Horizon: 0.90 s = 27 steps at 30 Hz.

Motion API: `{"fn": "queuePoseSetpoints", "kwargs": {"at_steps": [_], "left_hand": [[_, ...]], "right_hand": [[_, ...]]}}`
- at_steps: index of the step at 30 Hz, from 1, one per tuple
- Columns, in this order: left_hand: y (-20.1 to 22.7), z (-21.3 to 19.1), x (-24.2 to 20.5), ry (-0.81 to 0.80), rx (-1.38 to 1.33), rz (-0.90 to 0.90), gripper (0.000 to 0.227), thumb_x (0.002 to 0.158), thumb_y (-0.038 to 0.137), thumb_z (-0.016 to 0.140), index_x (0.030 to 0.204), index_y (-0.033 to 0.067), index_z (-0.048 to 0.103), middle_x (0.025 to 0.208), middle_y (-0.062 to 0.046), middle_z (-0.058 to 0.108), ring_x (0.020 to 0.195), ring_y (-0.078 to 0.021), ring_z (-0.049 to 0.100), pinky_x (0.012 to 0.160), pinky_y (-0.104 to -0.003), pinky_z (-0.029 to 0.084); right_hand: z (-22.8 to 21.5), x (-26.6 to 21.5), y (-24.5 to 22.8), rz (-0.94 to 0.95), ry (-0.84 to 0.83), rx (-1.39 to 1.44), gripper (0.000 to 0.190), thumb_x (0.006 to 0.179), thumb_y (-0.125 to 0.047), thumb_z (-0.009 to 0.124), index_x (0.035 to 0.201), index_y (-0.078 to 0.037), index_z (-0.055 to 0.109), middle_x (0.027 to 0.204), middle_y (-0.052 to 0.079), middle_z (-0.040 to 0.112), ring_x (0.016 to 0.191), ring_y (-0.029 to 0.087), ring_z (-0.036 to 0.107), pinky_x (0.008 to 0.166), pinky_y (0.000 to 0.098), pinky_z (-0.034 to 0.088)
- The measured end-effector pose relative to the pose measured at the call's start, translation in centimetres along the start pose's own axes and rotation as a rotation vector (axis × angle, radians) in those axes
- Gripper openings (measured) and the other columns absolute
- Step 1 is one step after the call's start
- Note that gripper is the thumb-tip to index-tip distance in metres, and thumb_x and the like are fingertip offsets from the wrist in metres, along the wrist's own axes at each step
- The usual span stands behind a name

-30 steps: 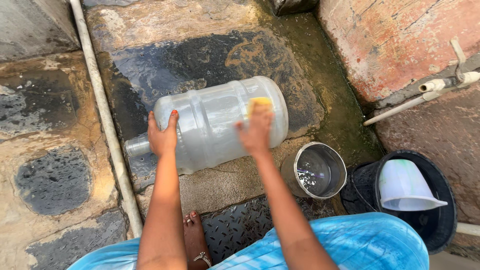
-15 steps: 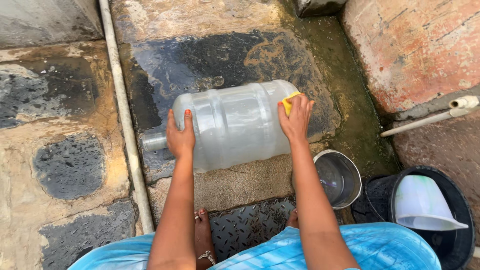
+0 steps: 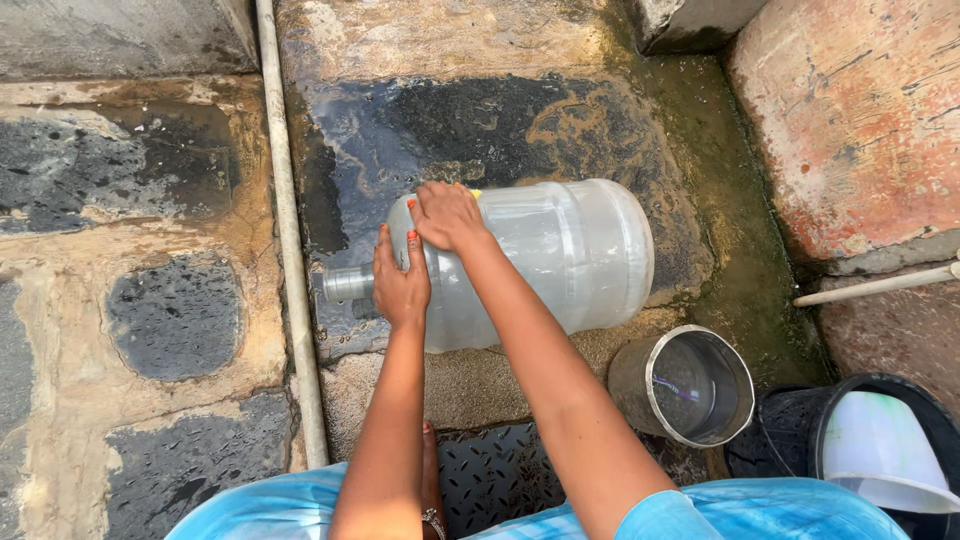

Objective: The person cleans a large water jug by scrubbing the opening with a toothbrush and then wiping the body of the jug with a sponge.

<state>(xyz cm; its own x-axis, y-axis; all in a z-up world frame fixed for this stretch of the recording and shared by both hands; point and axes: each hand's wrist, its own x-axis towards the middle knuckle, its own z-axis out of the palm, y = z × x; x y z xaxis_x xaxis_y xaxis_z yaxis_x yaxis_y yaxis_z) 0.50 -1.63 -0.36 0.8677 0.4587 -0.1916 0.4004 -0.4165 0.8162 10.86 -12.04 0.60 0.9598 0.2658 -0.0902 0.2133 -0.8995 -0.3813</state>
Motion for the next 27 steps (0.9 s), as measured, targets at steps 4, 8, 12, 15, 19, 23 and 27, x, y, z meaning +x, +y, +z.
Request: {"fn": "queuePoseSetpoints", "kwargs": {"at_steps": [4, 8, 12, 15, 19, 23, 27], "left_hand": [[-0.2, 0.0, 0.7, -0.058, -0.028, -0.050, 0.067, 0.098, 0.065, 0.038, 0.153, 0.0275, 0.047, 0.155, -0.011, 0.049, 0.137, -0.0385, 0.050, 0.110, -0.052, 0.041], [-0.8, 0.6, 0.8, -0.021, -0.021, -0.041, 0.063, 0.101, 0.060, 0.035, 0.154, 0.0270, 0.045, 0.154, -0.012, 0.050, 0.139, -0.0382, 0.049, 0.111, -0.052, 0.041], [-0.2, 0.5, 0.6, -0.018, -0.014, -0.059, 0.061, 0.102, 0.058, 0.035, 0.154, 0.0272, 0.044, 0.154, -0.011, 0.049, 0.139, -0.0373, 0.049, 0.110, -0.051, 0.041], [0.1, 0.5, 0.6, -0.023, -0.006, -0.089, 0.061, 0.101, 0.058, 0.035, 0.154, 0.0277, 0.044, 0.155, -0.010, 0.049, 0.138, -0.0364, 0.050, 0.110, -0.051, 0.041], [-0.2, 0.6, 0.8, -0.016, 0.020, -0.092, 0.061, 0.101, 0.058, 0.035, 0.153, 0.0291, 0.045, 0.154, -0.009, 0.050, 0.136, -0.0364, 0.051, 0.110, -0.052, 0.040], [-0.9, 1.1, 1.2, 0.013, 0.007, -0.048, 0.062, 0.100, 0.058, 0.038, 0.153, 0.0273, 0.047, 0.151, -0.010, 0.054, 0.134, -0.0376, 0.054, 0.109, -0.050, 0.043], [-1.0, 1.1, 1.8, 0.002, 0.018, -0.105, 0.060, 0.100, 0.059, 0.041, 0.152, 0.0297, 0.048, 0.149, -0.011, 0.055, 0.131, -0.0379, 0.056, 0.108, -0.051, 0.042]], "right_hand": [[-0.8, -7.3, -1.0, -0.319, 0.048, 0.036, 0.062, 0.109, -0.043, 0.033, 0.156, -0.004, 0.040, 0.163, 0.019, 0.038, 0.152, 0.036, 0.036, 0.123, 0.0505, 0.026], [-5.2, -13.0, 4.1, -0.180, 0.040, -0.139, 0.085, 0.098, -0.063, 0.037, 0.158, -0.004, 0.031, 0.163, 0.018, 0.034, 0.149, 0.035, 0.031, 0.120, 0.0515, 0.020], [-10.5, -14.8, 14.8, 0.467, 0.184, -0.107, 0.096, 0.093, -0.077, 0.027, 0.161, -0.009, 0.031, 0.162, 0.016, 0.040, 0.151, 0.033, 0.035, 0.127, 0.0510, 0.022], [-8.7, -13.2, 18.3, 0.568, 0.311, -0.158, 0.096, 0.097, -0.079, 0.026, 0.157, -0.004, 0.029, 0.161, 0.022, 0.029, 0.149, 0.039, 0.024, 0.120, 0.0577, 0.011], [-2.5, -9.6, 9.9, 0.369, 0.363, -0.150, 0.083, 0.098, -0.070, 0.040, 0.148, -0.005, 0.051, 0.152, 0.018, 0.052, 0.144, 0.035, 0.043, 0.123, 0.0504, 0.028], [0.2, -8.8, -1.2, -0.102, 0.155, 0.030, 0.067, 0.101, -0.052, 0.044, 0.153, -0.010, 0.046, 0.158, 0.014, 0.048, 0.145, 0.034, 0.044, 0.124, 0.0492, 0.029], [-1.5, -10.5, 1.4, -0.078, 0.201, -0.023, 0.074, 0.102, -0.052, 0.043, 0.159, -0.007, 0.034, 0.163, 0.017, 0.036, 0.151, 0.035, 0.034, 0.124, 0.0539, 0.020]]}}
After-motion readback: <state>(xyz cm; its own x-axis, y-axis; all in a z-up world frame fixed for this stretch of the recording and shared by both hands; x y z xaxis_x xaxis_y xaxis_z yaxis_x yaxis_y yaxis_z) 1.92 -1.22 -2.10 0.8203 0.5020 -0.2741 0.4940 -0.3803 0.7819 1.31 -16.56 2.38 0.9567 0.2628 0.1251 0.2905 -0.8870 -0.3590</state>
